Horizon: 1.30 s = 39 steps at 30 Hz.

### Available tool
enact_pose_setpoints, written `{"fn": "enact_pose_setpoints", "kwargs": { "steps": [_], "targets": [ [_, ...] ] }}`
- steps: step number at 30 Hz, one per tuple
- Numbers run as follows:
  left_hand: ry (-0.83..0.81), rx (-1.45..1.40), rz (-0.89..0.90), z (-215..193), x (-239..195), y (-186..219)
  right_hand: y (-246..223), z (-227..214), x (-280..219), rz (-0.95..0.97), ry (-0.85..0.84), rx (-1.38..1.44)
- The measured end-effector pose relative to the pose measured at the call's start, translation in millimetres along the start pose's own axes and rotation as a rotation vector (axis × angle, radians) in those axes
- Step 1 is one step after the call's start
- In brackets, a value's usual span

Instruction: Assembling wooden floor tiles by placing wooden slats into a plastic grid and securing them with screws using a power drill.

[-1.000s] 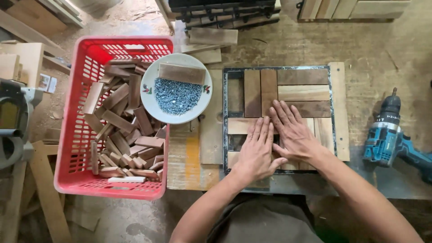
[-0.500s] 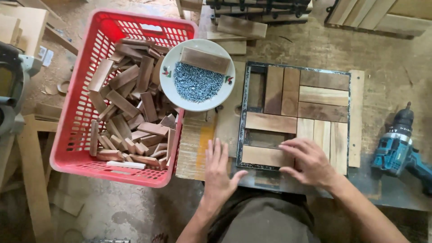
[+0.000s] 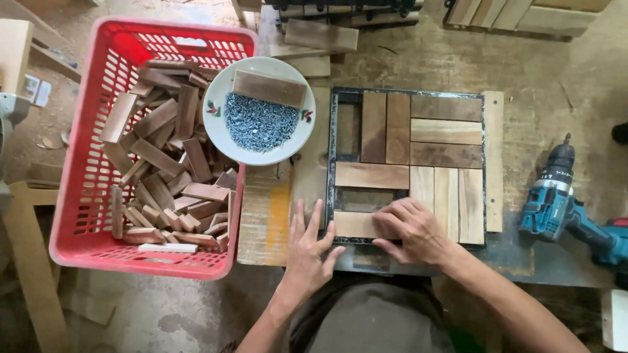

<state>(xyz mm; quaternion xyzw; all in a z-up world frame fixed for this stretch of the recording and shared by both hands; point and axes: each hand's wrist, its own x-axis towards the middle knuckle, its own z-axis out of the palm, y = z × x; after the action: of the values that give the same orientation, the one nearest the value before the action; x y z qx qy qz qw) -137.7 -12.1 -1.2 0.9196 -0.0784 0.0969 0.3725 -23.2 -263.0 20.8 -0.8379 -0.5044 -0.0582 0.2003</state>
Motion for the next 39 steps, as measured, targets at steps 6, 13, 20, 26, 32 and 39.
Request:
{"fn": "enact_pose_setpoints", "kwargs": {
  "steps": [6, 13, 20, 26, 32, 39],
  "targets": [
    [-0.2, 0.504, 0.016, 2.9, 15.2, 40.3, -17.9, -10.9, 59.6, 0.152, 0.341, 0.09],
    [-0.067, 0.729, 0.067, 44.8, 15.1, 39.5, -4.7, 13.9, 54.1, 0.094, 0.237, 0.226],
    [-0.099, 0.716, 0.048, 73.1, 28.5, 36.3, 67.4, 28.3, 65.1, 0.354, -0.008, -0.086],
    [-0.105, 0.279, 0.104, 22.5, 31.7, 34.6, 78.7, 34.9, 63.9, 0.513, -0.225, -0.094],
    [0.615, -0.068, -0.181, -73.1, -14.9, -40.6, -35.8, 15.2, 140.6, 0.254, -0.09, 0.198],
    [-0.052, 0.052, -1.18, -34.1, -90.6, -352.9, -84.2, 170.1, 278.3, -0.1, -0.411, 0.396]
  ]
}}
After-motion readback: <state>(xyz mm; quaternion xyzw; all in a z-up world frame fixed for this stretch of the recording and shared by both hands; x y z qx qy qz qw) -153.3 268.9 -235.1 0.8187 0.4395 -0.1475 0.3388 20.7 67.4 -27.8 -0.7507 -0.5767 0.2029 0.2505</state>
